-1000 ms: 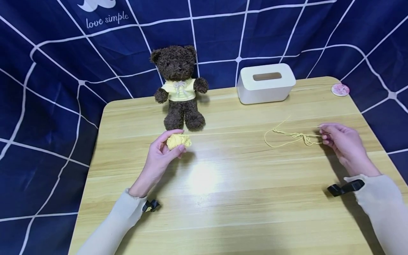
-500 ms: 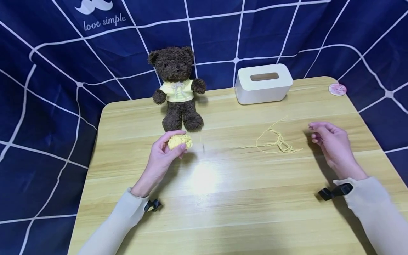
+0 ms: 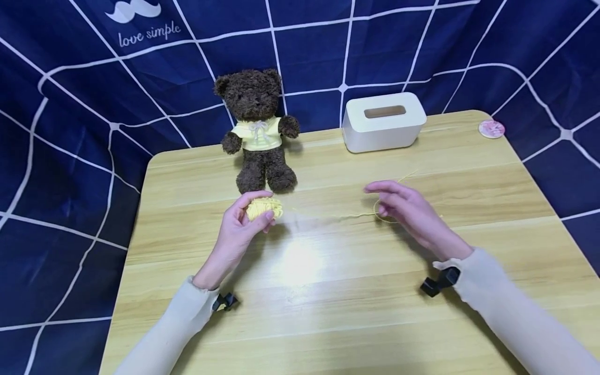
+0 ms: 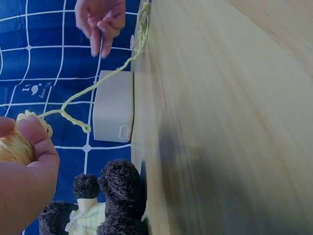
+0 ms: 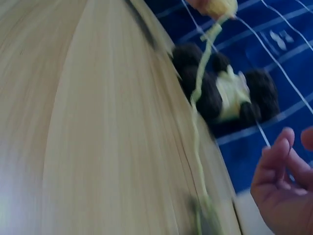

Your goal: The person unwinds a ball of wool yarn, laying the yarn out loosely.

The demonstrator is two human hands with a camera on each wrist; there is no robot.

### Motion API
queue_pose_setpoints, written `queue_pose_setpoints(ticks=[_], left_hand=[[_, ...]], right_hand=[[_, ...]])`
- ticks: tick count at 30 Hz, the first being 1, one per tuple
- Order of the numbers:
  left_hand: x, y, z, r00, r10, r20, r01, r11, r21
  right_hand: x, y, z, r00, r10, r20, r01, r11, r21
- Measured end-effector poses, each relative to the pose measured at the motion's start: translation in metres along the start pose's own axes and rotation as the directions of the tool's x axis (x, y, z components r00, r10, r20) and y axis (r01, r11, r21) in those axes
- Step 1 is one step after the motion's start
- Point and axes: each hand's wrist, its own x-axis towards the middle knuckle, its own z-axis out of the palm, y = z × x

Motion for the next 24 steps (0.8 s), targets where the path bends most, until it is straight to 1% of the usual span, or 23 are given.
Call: queue_pose_setpoints(ticks=[3,5,7,9,10,11,13,16,18,20,22,24], left_hand=[[0.000,0.000,0.001,1.000,-0.004,0.005,0.004,1.000,0.004],[0.001,-0.001,0.002,1.000,-0.008,0.012,0.008,1.000,0.010],[0.001,-0.001,0.003,1.000,-0.012,0.016,0.012,1.000,0.009],[0.002,-0.001,0.004,1.000,-0.011,0.021,0.010,1.000,0.003],[0.002,-0.002,0.004,1.000,-0.007,0.024,0.007,1.000,0.000],[0.002,-0.002,0.004,1.000,-0.002,0.026,0.002,1.000,-0.004],[0.002,-0.002,0.005,0.999,0.009,0.031,-0.009,1.000,-0.011],[0.002,-0.003,0.004,0.999,0.020,0.031,-0.019,1.000,-0.016],[0.002,-0.004,0.004,0.999,0.026,0.022,-0.026,1.000,-0.008],[0.001,-0.005,0.003,0.999,0.032,0.009,-0.032,0.999,0.008],[0.001,-0.005,0.001,0.999,0.035,-0.001,-0.035,0.999,0.026],[0.001,-0.006,0.000,0.999,0.036,-0.003,-0.036,0.999,0.040]], right_hand=[[0.010,0.004,0.025,0.994,0.027,0.102,-0.013,0.991,-0.136],[0.014,0.007,0.040,0.984,0.055,0.171,-0.020,0.979,-0.205],[0.016,0.010,0.054,0.966,0.088,0.244,-0.024,0.967,-0.253],[0.017,0.012,0.064,0.944,0.132,0.301,-0.048,0.961,-0.271],[0.017,0.012,0.068,0.936,0.152,0.318,-0.064,0.960,-0.271],[0.018,0.013,0.071,0.932,0.163,0.324,-0.072,0.958,-0.276],[0.018,0.013,0.073,0.935,0.165,0.315,-0.068,0.953,-0.296],[0.016,0.012,0.070,0.958,0.127,0.257,-0.036,0.943,-0.332],[0.014,0.011,0.064,0.976,0.082,0.203,-0.006,0.937,-0.350],[0.011,0.008,0.058,0.989,0.033,0.146,0.019,0.940,-0.342],[0.008,0.003,0.052,0.995,-0.021,0.093,0.051,0.942,-0.330],[0.006,-0.001,0.046,0.995,-0.079,0.052,0.091,0.947,-0.307]])
